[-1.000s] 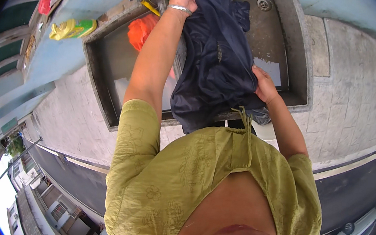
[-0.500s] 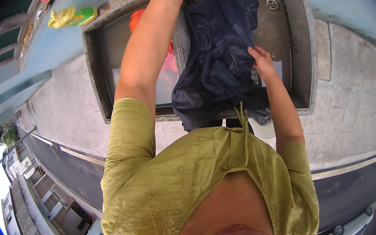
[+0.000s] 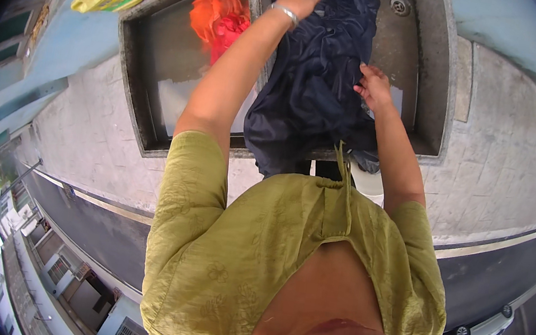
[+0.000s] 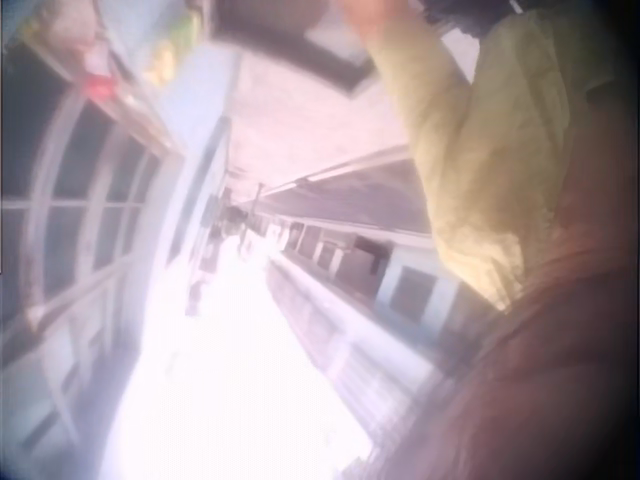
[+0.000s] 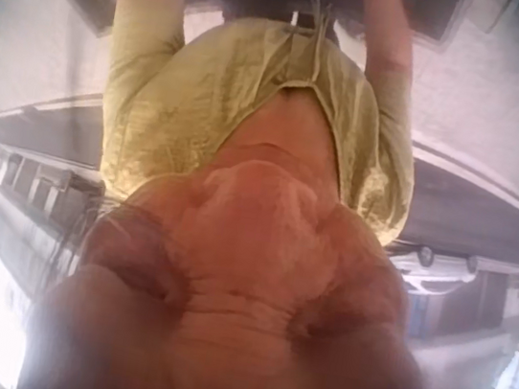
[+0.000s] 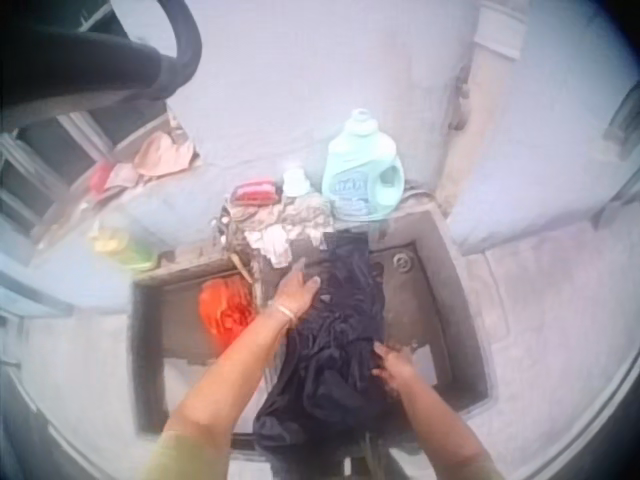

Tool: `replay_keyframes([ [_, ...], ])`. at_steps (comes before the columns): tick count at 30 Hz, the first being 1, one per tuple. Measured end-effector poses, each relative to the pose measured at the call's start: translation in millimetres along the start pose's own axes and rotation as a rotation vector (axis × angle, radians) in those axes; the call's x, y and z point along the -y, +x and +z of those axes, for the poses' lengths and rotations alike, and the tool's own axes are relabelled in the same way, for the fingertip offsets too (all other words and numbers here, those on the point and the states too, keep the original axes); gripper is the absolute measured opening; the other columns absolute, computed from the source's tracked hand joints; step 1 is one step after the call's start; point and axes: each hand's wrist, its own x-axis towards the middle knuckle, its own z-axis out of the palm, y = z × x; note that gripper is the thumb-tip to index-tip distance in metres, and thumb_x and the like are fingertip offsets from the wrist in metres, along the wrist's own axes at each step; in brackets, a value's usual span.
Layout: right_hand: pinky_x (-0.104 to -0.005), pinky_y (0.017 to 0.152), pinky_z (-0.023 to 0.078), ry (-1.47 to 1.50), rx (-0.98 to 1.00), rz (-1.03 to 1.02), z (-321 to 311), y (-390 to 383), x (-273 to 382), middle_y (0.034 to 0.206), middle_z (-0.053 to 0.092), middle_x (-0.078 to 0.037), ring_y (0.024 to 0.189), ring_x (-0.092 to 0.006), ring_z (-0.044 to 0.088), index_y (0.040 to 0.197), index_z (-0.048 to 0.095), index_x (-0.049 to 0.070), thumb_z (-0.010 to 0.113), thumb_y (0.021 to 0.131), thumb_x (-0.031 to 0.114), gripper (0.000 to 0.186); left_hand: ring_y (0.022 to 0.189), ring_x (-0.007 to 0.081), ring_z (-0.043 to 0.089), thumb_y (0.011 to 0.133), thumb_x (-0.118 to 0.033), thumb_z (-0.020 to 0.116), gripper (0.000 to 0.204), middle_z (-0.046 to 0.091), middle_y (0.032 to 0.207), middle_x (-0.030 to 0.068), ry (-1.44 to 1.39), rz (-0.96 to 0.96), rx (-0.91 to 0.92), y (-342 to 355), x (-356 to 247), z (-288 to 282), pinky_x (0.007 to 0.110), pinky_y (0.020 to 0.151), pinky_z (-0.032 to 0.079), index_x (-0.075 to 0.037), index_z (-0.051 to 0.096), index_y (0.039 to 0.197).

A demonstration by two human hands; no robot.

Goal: The person washes a dark garment by hand in an outdoor concrete washbasin. They apply liquid detergent directly to the fabric, scrub it against the washboard, and repeatedly rinse it in the water.

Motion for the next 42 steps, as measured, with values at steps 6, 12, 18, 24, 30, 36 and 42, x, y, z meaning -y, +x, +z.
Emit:
replay_keyframes([
  [6, -0.0253, 0.078, 0.048, -0.165, 0.050, -0.324, -2.3, 15.5, 14.4, 0.106, 0.064, -0.008, 0.089, -0.0149, 0.061, 0.128, 0.053, 0.001, 0.066, 0.086, 0.009, 0.045, 0.127, 0.0396, 0.042, 0.084, -0.020, 0.064, 0.064, 0.033, 0.145, 0.0205, 0.238, 0.374, 0.866, -179.0, 23.7, 21.1, 0.038, 0.103, 0.039, -0.019, 0.037, 0.142],
  [12, -0.0251, 0.085, 0.047, 0.053, 0.085, -0.458, 26.0, 17.9, 75.8, 0.114, 0.063, -0.010, 0.099, -0.0153, 0.060, 0.130, 0.051, 0.000, 0.061, 0.087, 0.003, 0.044, 0.136, 0.0405, 0.029, 0.083, -0.025, 0.065, 0.067, 0.020, 0.153, 0.0181, 0.684, 0.252, 0.847, -265.7, 34.1, 3.9, 0.048, 0.106, 0.034, -0.025, 0.035, 0.143],
  [18, -0.0339, 0.105, 0.036, -0.629, 0.010, -0.360, 11.8, 22.8, 48.9, 0.144, 0.038, -0.022, 0.132, -0.0296, 0.040, 0.146, 0.023, 0.001, 0.065, 0.085, 0.021, 0.078, 0.136, 0.0401, 0.030, 0.083, -0.025, 0.063, 0.064, 0.024, 0.151, 0.0189, 0.705, 0.168, 0.754, -270.1, 23.3, 11.6, 0.049, 0.106, 0.032, -0.022, 0.037, 0.142],
  [24, -0.0363, 0.105, 0.036, -0.989, -0.027, -0.509, -50.4, -4.0, -21.3, 0.135, 0.046, -0.026, 0.128, -0.0357, 0.044, 0.141, 0.032, -0.002, 0.066, 0.081, 0.034, 0.078, 0.123, 0.0392, 0.044, 0.085, -0.019, 0.061, 0.056, 0.038, 0.140, 0.0198, 0.348, 0.318, 0.325, -264.2, -3.4, 36.4, 0.046, 0.099, 0.039, -0.018, 0.043, 0.137],
  [30, -0.0358, 0.096, 0.044, -0.937, 0.173, -0.357, -70.0, -89.6, -23.5, 0.122, 0.057, -0.024, 0.111, -0.0318, 0.058, 0.134, 0.040, -0.008, 0.068, 0.082, 0.030, 0.070, 0.094, 0.0338, 0.060, 0.079, -0.014, 0.061, 0.032, 0.061, 0.102, 0.0140, 0.488, 0.289, 0.552, -256.8, 15.2, 39.0, 0.042, 0.080, 0.049, -0.011, 0.054, 0.110],
  [36, -0.0311, 0.083, 0.052, -0.183, 0.345, 0.114, -61.0, -161.8, -29.9, 0.114, 0.061, -0.017, 0.098, -0.0211, 0.063, 0.128, 0.044, -0.011, 0.068, 0.085, 0.019, 0.058, 0.087, 0.0334, 0.062, 0.073, -0.014, 0.059, 0.025, 0.063, 0.086, 0.0140, 0.384, 0.259, 0.523, -293.4, 19.2, -8.9, 0.042, 0.075, 0.049, -0.008, 0.054, 0.096],
  [42, -0.0313, 0.085, 0.052, 0.016, 0.426, -0.177, -41.5, -138.3, 9.2, 0.115, 0.061, -0.013, 0.098, -0.0190, 0.063, 0.136, 0.040, -0.005, 0.064, 0.086, 0.007, 0.057, 0.078, 0.0336, 0.061, 0.071, -0.007, 0.058, 0.021, 0.061, 0.082, 0.0125, 0.164, 0.407, 0.138, -273.8, -2.7, -24.7, 0.042, 0.068, 0.048, -0.009, 0.057, 0.092],
])
